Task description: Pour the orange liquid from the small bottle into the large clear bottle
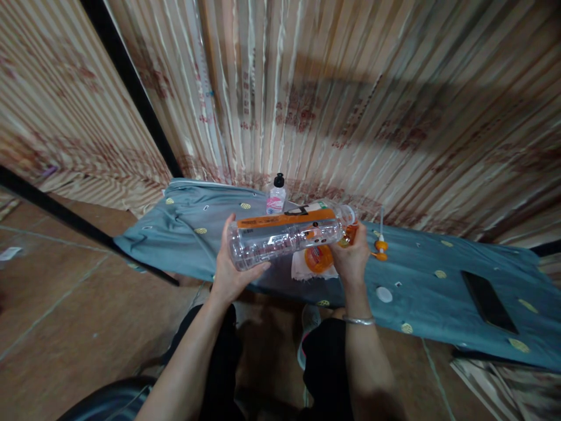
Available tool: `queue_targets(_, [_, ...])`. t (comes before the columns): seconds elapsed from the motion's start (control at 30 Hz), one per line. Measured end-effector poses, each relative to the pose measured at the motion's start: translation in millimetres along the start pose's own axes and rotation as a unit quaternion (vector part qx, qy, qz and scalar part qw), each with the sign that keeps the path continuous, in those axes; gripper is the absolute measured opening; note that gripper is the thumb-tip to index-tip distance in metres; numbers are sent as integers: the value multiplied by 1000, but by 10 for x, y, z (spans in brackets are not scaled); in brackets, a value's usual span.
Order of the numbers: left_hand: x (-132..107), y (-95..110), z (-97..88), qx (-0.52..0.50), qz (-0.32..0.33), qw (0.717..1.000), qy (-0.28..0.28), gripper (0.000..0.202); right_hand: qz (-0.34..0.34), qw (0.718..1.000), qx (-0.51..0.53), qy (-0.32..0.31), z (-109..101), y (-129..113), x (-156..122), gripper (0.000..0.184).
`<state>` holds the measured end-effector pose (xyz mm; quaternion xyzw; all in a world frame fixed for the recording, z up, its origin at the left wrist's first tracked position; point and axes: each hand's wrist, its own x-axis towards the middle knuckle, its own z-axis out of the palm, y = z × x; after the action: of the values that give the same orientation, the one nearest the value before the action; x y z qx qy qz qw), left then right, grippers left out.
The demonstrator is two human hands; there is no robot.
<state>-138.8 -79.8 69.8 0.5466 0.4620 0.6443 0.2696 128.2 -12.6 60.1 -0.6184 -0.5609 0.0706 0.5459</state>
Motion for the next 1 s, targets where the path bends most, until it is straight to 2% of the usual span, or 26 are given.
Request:
queue_targets(0.27, [22,-38,-8,20,22,999,-22,138,9,1000,-16,-7,-7,12,10,67])
queue_targets(0.57, [10,-22,-23,17,14,998,-52,130,12,1000,-7,-7,2,13,10,67])
queue_targets(0.83, [-6,-25,-25,38,27,997,-56,128,14,1000,-11,-2,-8,2,3,67])
queue_targets(1.0, [-16,-24,-44,47,29,995,-78,127,1,1000,-7,7,-12,-21,14,61])
